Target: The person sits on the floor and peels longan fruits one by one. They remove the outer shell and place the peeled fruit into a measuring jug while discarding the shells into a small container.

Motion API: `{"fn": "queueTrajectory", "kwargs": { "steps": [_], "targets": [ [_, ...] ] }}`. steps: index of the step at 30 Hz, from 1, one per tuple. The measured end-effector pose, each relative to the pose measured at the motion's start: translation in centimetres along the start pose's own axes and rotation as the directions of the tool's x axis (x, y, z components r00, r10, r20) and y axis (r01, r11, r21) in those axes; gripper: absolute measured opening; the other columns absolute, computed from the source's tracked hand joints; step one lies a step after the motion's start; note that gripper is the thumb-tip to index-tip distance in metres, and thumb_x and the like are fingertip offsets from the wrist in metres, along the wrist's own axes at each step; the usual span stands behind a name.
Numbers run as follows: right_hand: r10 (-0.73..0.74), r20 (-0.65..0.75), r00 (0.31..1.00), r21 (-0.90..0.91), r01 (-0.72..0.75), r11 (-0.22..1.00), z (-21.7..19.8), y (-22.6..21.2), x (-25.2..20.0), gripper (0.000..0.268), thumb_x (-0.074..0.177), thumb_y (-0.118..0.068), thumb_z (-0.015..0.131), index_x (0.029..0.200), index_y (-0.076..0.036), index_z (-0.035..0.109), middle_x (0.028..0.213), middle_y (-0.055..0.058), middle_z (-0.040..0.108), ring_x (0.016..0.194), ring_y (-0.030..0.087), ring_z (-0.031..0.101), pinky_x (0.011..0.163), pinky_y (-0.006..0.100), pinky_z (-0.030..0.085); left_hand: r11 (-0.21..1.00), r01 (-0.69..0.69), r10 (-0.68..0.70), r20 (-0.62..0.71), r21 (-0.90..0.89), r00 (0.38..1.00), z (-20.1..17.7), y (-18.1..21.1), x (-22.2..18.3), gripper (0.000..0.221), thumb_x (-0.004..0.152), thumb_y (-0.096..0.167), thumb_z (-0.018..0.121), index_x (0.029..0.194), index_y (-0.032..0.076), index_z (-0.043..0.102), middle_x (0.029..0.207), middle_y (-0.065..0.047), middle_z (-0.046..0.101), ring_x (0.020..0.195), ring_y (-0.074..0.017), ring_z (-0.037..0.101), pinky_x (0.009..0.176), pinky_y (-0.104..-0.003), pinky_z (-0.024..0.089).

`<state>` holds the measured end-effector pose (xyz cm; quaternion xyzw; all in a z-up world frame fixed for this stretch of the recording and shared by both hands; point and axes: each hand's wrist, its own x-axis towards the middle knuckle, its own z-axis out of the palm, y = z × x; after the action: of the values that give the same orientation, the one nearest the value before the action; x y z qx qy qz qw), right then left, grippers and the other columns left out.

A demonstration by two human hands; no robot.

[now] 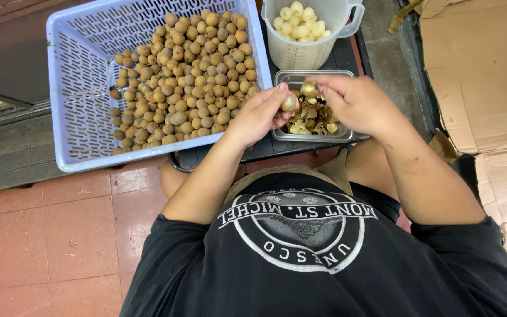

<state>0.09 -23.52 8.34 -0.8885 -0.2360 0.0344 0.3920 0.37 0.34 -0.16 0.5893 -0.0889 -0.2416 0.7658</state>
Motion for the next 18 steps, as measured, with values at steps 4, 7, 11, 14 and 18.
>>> {"fn": "queueTrajectory", "kwargs": {
  "steps": [4,7,11,14,18],
  "targets": [
    [0.094,0.196,0.976,-0.151,-0.065,0.986,0.1,0.1,-0.9,0.043,0.094,-0.015,0.063,0.136,-0.005,0.058,0.091,0.019,0.072,0.079,0.032,0.069,0.07,0.04,0.052,0.982,-0.163,0.166,-0.017,0.092,0.986,1.3,0.8,-0.9,0.032,0.109,0.032,0.053,0.123,0.006,0.065,0.094,0.002,0.065,0.08,-0.0047,0.059,0.07,-0.02,0.049],
    [0.264,0.239,0.934,-0.098,-0.247,0.964,0.1,0.2,-1.7,0.038,0.092,-0.012,0.061,0.128,-0.003,0.054,0.075,0.019,0.069,0.065,0.026,0.063,0.063,0.039,0.049,0.899,-0.277,0.315,-0.062,0.339,0.947,2.4,1.4,-1.4,0.028,0.106,0.019,0.061,0.129,0.003,0.063,0.104,-0.001,0.07,0.091,-0.0063,0.066,0.082,-0.022,0.056],
    [0.272,0.221,0.936,0.163,-0.311,0.936,0.0,0.3,-2.6,0.026,0.094,-0.008,0.059,0.118,0.001,0.054,0.081,0.01,0.073,0.061,0.015,0.063,0.058,0.031,0.051,0.875,-0.221,0.313,-0.155,0.431,0.937,2.9,2.0,-1.8,0.027,0.104,0.011,0.064,0.129,0.001,0.063,0.109,-0.004,0.074,0.098,-0.0081,0.07,0.085,-0.023,0.058],
    [0.234,0.173,0.957,0.433,-0.288,0.854,0.8,0.5,-3.1,0.021,0.099,-0.006,0.056,0.119,0.001,0.056,0.091,0.007,0.075,0.062,0.01,0.064,0.058,0.026,0.053,0.902,-0.3,0.355,-0.135,0.311,0.925,2.9,2.0,-1.7,0.029,0.107,0.011,0.064,0.134,0.001,0.061,0.113,-0.004,0.071,0.101,-0.0089,0.069,0.088,-0.023,0.057],
    [0.152,0.018,0.988,0.575,-0.135,0.807,2.2,0.7,-3.6,0.017,0.104,-0.002,0.056,0.12,0.003,0.059,0.101,0.01,0.075,0.068,0.007,0.063,0.061,0.022,0.054,0.956,-0.293,0.291,-0.125,0.005,0.949,2.6,1.3,-1.4,0.032,0.107,0.012,0.062,0.137,0.002,0.058,0.118,-0.004,0.07,0.101,-0.0086,0.068,0.086,-0.022,0.055]
  ]
}}
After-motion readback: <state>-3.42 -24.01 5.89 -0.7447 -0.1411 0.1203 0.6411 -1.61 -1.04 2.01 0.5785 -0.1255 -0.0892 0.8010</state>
